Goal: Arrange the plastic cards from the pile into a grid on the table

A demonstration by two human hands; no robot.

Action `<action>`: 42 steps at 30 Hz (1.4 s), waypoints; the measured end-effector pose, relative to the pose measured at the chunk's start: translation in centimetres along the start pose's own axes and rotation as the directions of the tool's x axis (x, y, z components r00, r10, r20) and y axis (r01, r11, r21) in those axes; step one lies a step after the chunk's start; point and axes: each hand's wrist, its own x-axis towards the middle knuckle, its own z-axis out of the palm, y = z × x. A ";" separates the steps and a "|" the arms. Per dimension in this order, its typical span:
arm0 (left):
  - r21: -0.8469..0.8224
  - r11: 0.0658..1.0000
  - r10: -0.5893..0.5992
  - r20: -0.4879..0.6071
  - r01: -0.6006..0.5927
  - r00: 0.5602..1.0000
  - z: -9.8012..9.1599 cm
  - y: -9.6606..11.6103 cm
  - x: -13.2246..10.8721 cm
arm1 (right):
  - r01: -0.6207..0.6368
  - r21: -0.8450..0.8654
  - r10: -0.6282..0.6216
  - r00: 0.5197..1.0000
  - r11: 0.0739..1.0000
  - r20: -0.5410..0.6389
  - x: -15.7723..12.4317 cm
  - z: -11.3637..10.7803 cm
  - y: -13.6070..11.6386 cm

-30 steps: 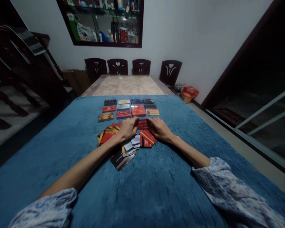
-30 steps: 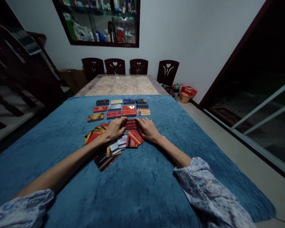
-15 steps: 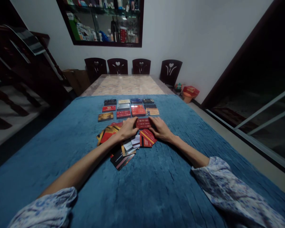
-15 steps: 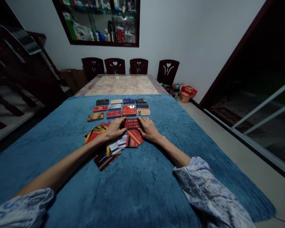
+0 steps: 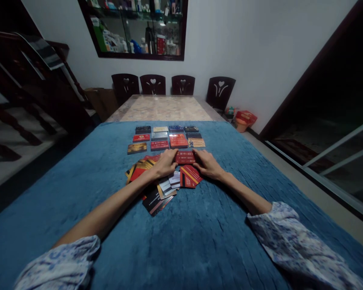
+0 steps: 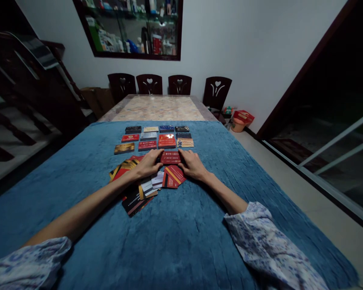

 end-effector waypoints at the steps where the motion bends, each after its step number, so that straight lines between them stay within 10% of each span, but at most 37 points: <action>1: -0.002 1.000 0.002 -0.001 -0.002 1.000 0.0 0.0 0.0 | -0.009 -0.007 0.009 1.000 1.000 0.014 0.1 -0.2 -0.1; 42: 0.101 0.991 -0.085 0.008 0.083 0.996 -3.1 -2.5 -1.3 | 0.132 -0.100 -0.113 0.977 0.986 0.181 4.7 -2.2 -2.2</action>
